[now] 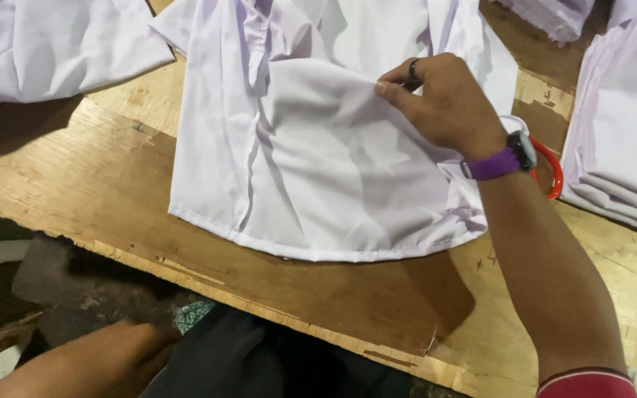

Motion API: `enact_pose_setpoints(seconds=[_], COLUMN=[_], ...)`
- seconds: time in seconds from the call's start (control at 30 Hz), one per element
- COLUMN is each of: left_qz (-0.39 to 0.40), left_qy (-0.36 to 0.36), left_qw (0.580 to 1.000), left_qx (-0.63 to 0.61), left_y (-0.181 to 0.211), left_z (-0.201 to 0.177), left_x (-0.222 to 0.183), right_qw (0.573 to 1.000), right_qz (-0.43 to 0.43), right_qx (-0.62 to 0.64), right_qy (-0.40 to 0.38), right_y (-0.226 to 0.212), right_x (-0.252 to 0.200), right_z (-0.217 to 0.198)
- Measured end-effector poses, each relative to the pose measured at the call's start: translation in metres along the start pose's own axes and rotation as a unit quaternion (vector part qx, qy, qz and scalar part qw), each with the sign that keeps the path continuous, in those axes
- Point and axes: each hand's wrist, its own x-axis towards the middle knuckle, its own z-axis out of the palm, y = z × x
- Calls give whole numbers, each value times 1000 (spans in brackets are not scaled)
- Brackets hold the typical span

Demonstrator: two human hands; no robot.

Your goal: Trimming loose threads from a white shirt with scissors and folding it on a wooden workbench.

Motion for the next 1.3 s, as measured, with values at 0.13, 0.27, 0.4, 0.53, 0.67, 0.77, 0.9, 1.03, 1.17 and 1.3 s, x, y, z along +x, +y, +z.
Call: enact_pose_setpoints(seconds=[0.13, 0.27, 0.4, 0.53, 0.67, 0.77, 0.9, 1.03, 1.17, 1.3], left_qz=[73, 330, 360, 344, 343, 371, 393, 403, 389, 122], left_qy=[151, 479, 566, 563, 572, 590, 624, 634, 568, 373], left_qw=[986, 813, 720, 716, 695, 661, 622, 630, 719, 920], left_qx=[10, 35, 178, 227, 270, 280, 262, 195, 94, -3], left_y=[38, 64, 72, 77, 82, 84, 84, 83, 78, 39], left_z=[-24, -45, -60, -64, -64, -63, -59, -55, -51, -52], left_x=[-32, -21, 11, 27, 35, 44, 56, 58, 25, -38], right_qw=[993, 995, 937, 633, 603, 754, 939, 967, 972, 909], right_qz=[-35, 19, 96, 141, 240, 319, 121, -10, -8, -33], right_qx=[9, -59, -39, -90, -169, -232, -220, -199, -129, -33], right_qy=[115, 71, -334, -756, -741, -525, -233, -158, -194, -415], right_y=[-5, -45, -37, 19, -25, -51, -50, -61, -70, -84], right_x=[-32, -105, -229, -346, -312, -283, -251, -205, -183, -199], right_z=[-14, -44, -30, 39, 3, -20, -5, 18, 24, 9])
